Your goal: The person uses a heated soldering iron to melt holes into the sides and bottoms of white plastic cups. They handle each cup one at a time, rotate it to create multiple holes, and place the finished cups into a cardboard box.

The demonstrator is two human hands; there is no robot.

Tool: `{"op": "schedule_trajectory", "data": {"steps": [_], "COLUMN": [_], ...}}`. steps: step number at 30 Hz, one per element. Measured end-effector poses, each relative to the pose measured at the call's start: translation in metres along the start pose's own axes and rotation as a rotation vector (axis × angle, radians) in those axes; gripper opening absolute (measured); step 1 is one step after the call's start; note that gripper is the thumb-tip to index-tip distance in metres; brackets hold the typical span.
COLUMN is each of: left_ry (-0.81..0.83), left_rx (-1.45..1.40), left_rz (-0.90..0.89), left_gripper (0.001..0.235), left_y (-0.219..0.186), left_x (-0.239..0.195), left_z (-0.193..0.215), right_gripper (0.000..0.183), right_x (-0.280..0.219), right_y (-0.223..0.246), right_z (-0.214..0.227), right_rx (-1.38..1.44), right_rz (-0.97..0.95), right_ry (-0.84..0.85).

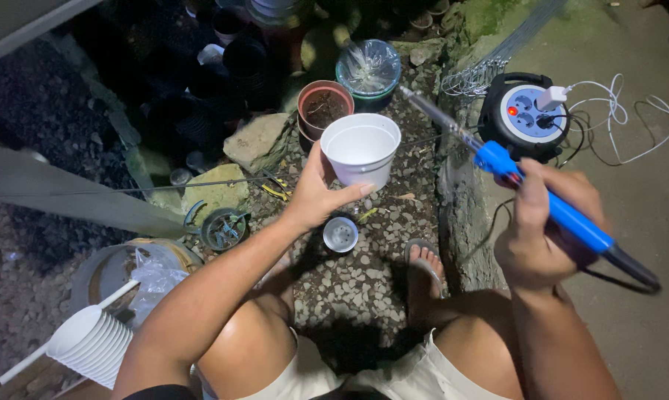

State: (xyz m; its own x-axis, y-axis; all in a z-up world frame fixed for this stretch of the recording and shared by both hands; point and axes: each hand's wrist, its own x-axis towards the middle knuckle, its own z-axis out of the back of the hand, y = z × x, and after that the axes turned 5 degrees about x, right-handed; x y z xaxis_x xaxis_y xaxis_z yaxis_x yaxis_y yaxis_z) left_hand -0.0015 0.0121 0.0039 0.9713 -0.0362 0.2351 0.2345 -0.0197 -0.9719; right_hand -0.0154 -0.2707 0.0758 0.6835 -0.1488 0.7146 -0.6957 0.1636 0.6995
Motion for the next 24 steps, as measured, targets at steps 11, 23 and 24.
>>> {"op": "schedule_trajectory", "data": {"steps": [11,23,24], "left_ry": [-0.056,-0.238,-0.262], "left_rx": [0.446,0.44,0.459], "left_rz": [-0.21,-0.074,-0.033], "left_gripper": [0.091,0.09,0.09], "left_y": [-0.02,-0.063,-0.07], "left_x": [-0.009,-0.127,-0.143], "left_z": [0.03,0.104,0.109], "right_gripper": [0.011,0.013,0.013], "right_x": [0.011,-0.001,-0.004], "right_y": [-0.013,0.001,0.001], "right_z": [-0.016,-0.035,-0.039], "right_rx": [-0.034,-0.097,-0.101], "right_rz": [0.043,0.119,0.134], "right_ry": [0.181,0.38,0.429]}}
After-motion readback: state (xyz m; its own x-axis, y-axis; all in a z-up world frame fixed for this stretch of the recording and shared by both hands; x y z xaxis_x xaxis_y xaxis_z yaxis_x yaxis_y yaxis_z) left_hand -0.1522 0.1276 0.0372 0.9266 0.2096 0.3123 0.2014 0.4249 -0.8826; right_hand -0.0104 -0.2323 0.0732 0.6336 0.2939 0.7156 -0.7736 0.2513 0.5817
